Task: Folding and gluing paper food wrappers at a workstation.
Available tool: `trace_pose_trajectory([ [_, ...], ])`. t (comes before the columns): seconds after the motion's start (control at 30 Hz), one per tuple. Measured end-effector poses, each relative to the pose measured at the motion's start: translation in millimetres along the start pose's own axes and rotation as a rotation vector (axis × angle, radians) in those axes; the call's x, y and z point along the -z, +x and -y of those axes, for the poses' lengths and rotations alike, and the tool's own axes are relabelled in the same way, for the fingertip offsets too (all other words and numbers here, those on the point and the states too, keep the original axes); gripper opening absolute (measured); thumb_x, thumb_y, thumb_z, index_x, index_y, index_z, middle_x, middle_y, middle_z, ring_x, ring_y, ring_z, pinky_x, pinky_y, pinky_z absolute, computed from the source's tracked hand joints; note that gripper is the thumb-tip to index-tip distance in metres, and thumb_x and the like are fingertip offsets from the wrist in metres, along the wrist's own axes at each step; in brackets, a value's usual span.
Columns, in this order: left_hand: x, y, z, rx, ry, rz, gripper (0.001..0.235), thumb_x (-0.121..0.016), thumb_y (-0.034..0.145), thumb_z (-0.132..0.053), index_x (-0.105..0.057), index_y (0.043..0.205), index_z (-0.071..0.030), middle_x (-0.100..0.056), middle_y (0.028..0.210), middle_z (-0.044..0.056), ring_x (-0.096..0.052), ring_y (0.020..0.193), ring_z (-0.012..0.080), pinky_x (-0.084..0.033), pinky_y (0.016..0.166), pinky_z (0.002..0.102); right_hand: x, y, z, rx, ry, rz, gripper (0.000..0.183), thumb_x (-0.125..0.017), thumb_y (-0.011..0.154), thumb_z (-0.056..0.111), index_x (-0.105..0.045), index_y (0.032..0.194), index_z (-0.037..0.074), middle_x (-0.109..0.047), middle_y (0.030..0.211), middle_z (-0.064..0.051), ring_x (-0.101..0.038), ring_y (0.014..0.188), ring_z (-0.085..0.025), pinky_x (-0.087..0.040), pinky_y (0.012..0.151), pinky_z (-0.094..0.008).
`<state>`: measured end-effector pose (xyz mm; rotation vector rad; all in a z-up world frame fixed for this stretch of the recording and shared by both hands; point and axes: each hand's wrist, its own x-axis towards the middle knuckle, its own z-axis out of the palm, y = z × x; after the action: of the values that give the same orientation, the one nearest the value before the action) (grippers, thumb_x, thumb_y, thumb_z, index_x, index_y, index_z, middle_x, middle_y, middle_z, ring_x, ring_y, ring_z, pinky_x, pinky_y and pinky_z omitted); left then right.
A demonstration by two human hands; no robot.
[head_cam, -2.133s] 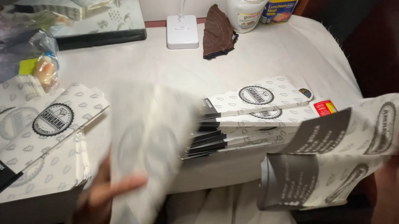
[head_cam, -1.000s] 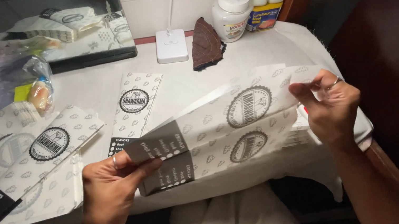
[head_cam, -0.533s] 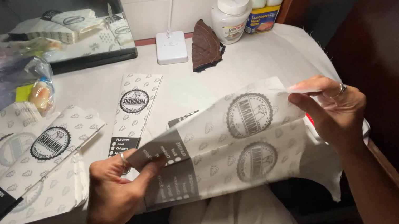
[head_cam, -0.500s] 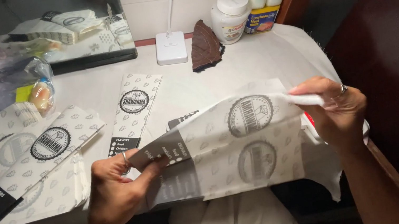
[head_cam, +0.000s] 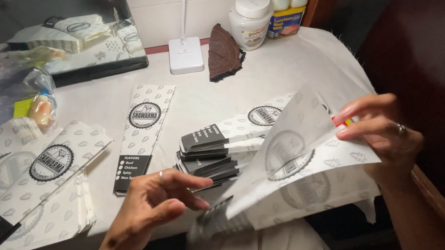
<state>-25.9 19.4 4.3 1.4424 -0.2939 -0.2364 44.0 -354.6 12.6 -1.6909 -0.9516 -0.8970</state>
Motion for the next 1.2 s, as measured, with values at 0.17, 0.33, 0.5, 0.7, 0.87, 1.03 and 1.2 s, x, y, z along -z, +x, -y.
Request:
trace_pose_trajectory([
  [0.17,-36.3,22.4,17.9,0.308,0.236,0.111,0.046,-0.061,0.091,-0.038,-0.075,0.125,-0.009,-0.084,0.108,0.013,-0.08,0.067,0.0151,-0.066,0.064,0.024,-14.4,-5.2,8.5,-0.164,0.085,0.061,0.014,-0.071,0.09,0.016,-0.068,0.097,0.005,-0.072,0.097,-0.016,-0.073,0.09,-0.024,-0.061,0.084,-0.032],
  [0.33,-64.4,29.2,7.3,0.28,0.408,0.123,0.039,-0.074,0.083,-0.043,-0.083,0.112,-0.019,-0.081,0.083,-0.005,-0.069,0.07,0.0019,-0.052,0.061,0.018,-26.6,-2.8,13.6,-0.107,0.139,0.121,0.042,-0.073,0.083,0.043,-0.066,0.098,0.004,-0.071,0.097,-0.016,-0.072,0.085,-0.021,-0.059,0.078,-0.029],
  [0.5,-75.8,17.6,35.7,0.033,0.465,0.123,0.025,-0.071,0.097,-0.028,-0.073,0.079,-0.011,-0.052,0.064,-0.009,-0.042,0.057,0.003,-0.032,0.05,0.026,-20.2,-2.7,30.0,-0.143,0.124,0.217,0.01,-0.072,0.089,0.01,-0.066,0.097,0.006,-0.073,0.098,-0.015,-0.074,0.086,-0.022,-0.061,0.079,-0.029],
  [0.7,-64.8,1.9,90.7,0.217,0.015,-0.039,0.039,-0.078,0.095,-0.017,-0.061,0.061,-0.008,-0.051,0.057,-0.005,-0.042,0.052,0.0043,-0.029,0.046,0.025,11.9,-10.7,42.0,-0.002,0.209,0.254,0.029,-0.05,0.101,0.022,-0.066,0.09,0.0,-0.075,0.091,-0.021,-0.08,0.077,-0.026,-0.068,0.072,-0.031],
  [0.87,-51.3,-17.8,126.6,0.326,0.308,-0.183,0.024,-0.083,0.089,-0.02,-0.082,0.07,-0.006,-0.067,0.066,-0.011,-0.057,0.064,0.0004,-0.045,0.056,0.022,19.6,-1.1,26.0,-0.105,0.13,-0.199,0.02,-0.063,0.099,0.025,-0.059,0.098,0.005,-0.06,0.077,-0.016,-0.074,0.063,-0.033,-0.06,0.047,-0.034],
  [1.03,-28.6,-44.9,198.8,-0.051,0.958,0.008,0.021,-0.078,0.09,-0.043,-0.086,0.09,-0.023,-0.067,0.058,0.015,-0.064,0.054,0.0378,-0.048,0.054,0.041,8.9,50.4,-14.6,-0.298,-0.578,-0.224,0.013,-0.079,0.115,0.005,-0.068,0.118,0.0,-0.071,0.107,-0.012,-0.067,0.095,-0.022,-0.05,0.085,-0.03],
  [1.2,-29.7,-69.6,182.3,-0.192,0.909,0.14,0.012,-0.077,0.088,-0.017,-0.076,0.1,-0.017,-0.077,0.08,0.0,-0.072,0.067,0.0244,-0.051,0.053,0.04,-22.5,52.3,-58.7,-0.162,-0.08,-0.158,0.011,-0.066,0.109,-0.006,-0.058,0.108,0.001,-0.067,0.11,-0.019,-0.067,0.105,-0.026,-0.053,0.098,-0.034],
])
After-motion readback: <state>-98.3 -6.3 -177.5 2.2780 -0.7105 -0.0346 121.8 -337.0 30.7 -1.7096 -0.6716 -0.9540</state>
